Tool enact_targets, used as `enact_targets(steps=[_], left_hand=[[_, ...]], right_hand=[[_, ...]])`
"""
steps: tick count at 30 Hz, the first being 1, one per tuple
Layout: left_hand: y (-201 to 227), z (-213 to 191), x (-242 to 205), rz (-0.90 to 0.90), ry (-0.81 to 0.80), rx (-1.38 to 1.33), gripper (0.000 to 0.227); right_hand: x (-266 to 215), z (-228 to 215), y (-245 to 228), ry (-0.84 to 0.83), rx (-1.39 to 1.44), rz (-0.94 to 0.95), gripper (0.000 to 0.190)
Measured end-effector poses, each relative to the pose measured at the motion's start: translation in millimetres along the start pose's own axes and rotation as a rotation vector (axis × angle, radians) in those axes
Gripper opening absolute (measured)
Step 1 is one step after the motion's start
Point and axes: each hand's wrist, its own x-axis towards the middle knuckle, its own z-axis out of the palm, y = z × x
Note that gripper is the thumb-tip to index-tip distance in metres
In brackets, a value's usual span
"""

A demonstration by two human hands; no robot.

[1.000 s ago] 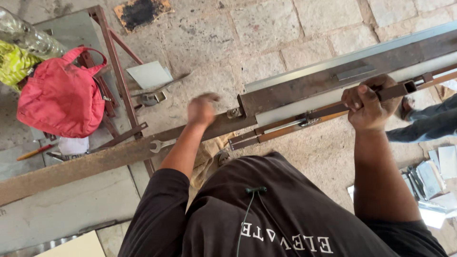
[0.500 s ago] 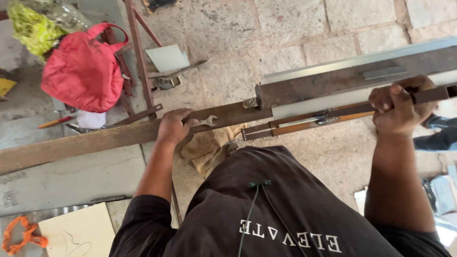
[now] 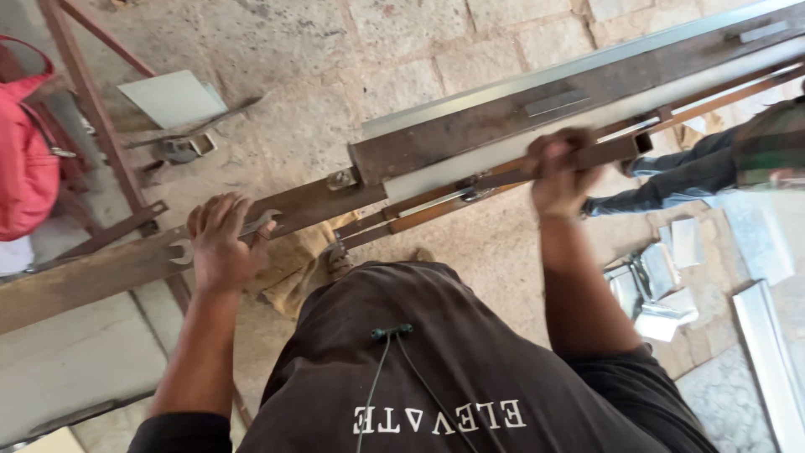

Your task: The person operates a manual metal bending machine to shape long metal bars. They use a wrench to tighten the machine's clamping mechanism and a long metal bar as a lever to bend the workpiece. A coworker assists by holding the metal bar steady during the bending process.

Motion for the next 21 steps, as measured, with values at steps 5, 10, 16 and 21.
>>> enact_targets(steps=[5, 10, 16, 21], left_hand=[[104, 19, 20, 0.249, 0.028, -0.207, 0.038], [168, 28, 23, 0.168, 0.002, -0.179, 0.038], [134, 12, -2, -0.038, 0.056, -0.073, 0.034], [110, -40, -30, -0.256, 0.028, 0.146, 0.034]], right_hand=[[-69, -12, 47, -0.168, -0.593, -0.265, 0.07], [-85, -24, 83, -0.195, -0.904, -0.36, 0.081], [-76, 0, 144, 0.082, -0.962, -0.385, 0.078], [-52, 8, 156, 0.062, -0.935, -0.406, 0.08]])
